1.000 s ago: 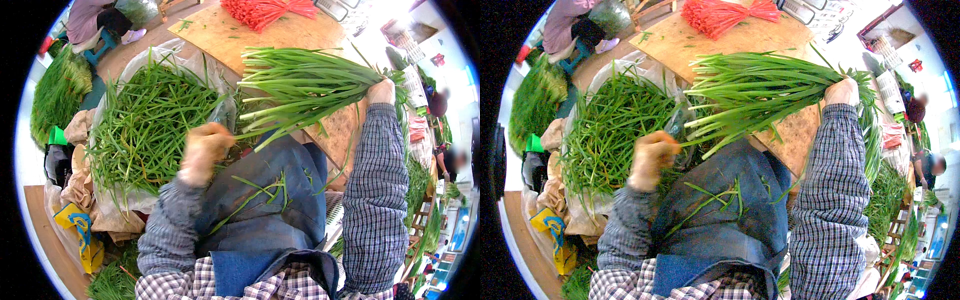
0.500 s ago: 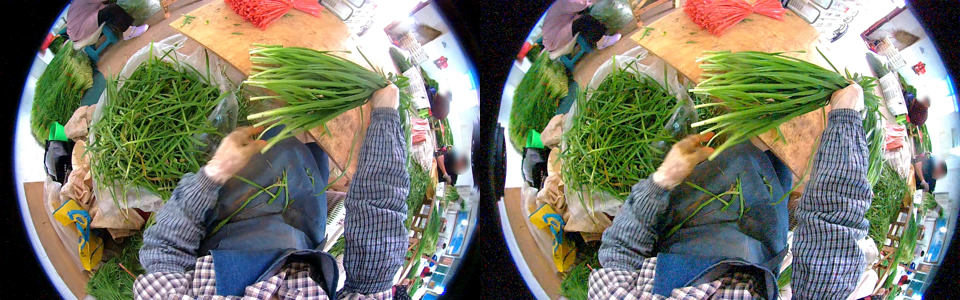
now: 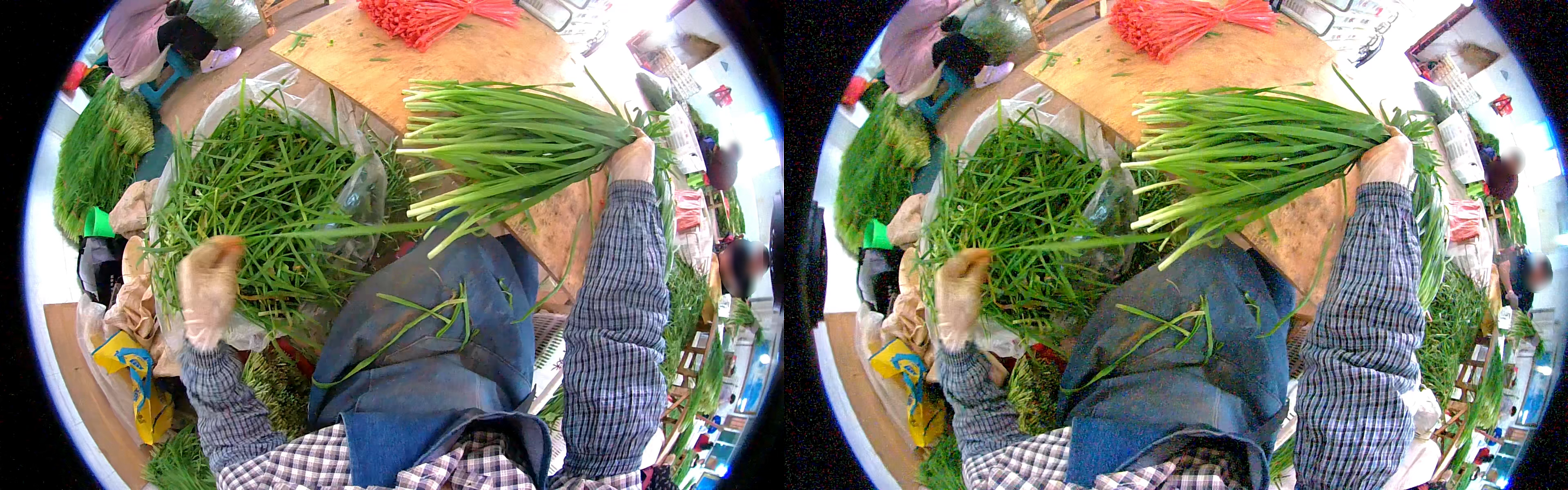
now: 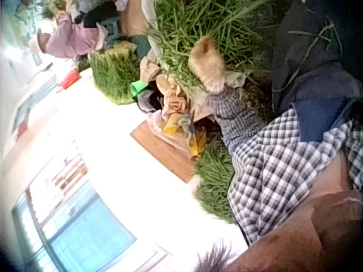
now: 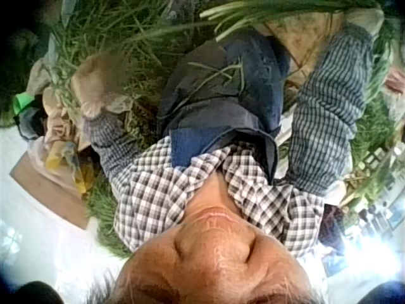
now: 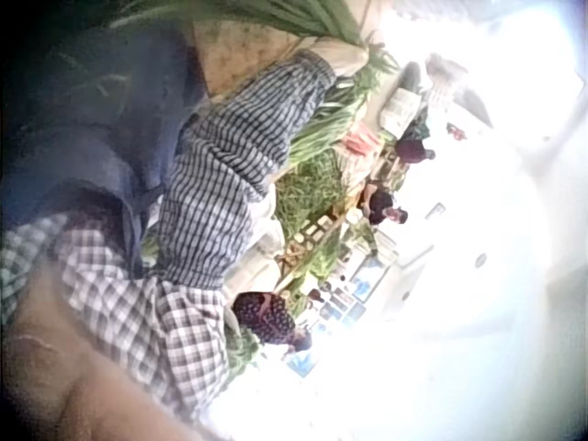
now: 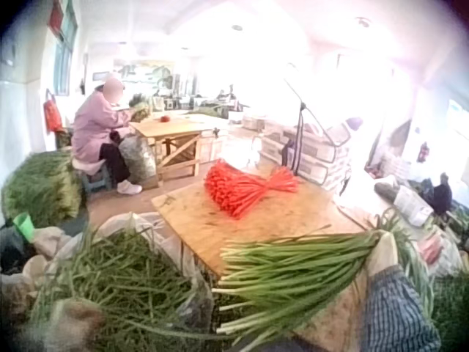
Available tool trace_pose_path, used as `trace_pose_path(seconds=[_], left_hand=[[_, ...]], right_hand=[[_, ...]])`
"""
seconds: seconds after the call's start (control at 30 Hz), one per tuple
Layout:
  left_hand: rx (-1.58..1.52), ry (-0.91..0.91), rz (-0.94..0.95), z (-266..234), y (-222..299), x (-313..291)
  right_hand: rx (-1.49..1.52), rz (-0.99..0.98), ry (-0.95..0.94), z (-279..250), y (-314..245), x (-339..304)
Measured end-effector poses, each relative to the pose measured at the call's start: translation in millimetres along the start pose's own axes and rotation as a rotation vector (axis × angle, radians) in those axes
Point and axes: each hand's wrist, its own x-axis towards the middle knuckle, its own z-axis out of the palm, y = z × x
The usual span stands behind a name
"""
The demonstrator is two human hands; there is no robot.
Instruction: The person sorts green chives by hand, removing damaged leaves and gathering them into neat bundles on a wooden board. They then place sorted bundles into a white plastic crate.
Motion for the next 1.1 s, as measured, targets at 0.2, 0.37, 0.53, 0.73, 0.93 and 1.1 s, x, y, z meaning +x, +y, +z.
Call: trace_pose_path(seconds=[0.2, 0.37, 0.53, 0.73, 0.93, 1.1], left_hand=[[0.298, 0.003, 0.516, 55.1, 31.0, 0.5], [-0.52, -0.54, 0.196, 166.2, 89.2, 10.1], [-0.8, -0.622, -0.005, 198.9, 88.4, 2.8], [-0.609, -0.421, 0.434, 171.2, 82.8, -21.2], [-0.404, -0.109, 0.604, 105.4, 58.9, -24.1], [-0.232, 0.154, 0.855, 102.7, 92.1, -21.0]], right_hand=[[-0.067, -0.058, 0.015, -14.4, -26.4, -11.1], [-0.05, -0.089, 0.033, -6.0, 8.9, 2.7], [0.848, -0.024, 0.033, 11.0, 58.3, 23.8], [1.441, 0.356, 0.112, -21.3, -39.3, -25.7], [1.924, 0.289, -0.256, -49.7, -42.3, -29.6], [1.955, 0.127, -0.423, -65.3, -51.2, -32.1]])
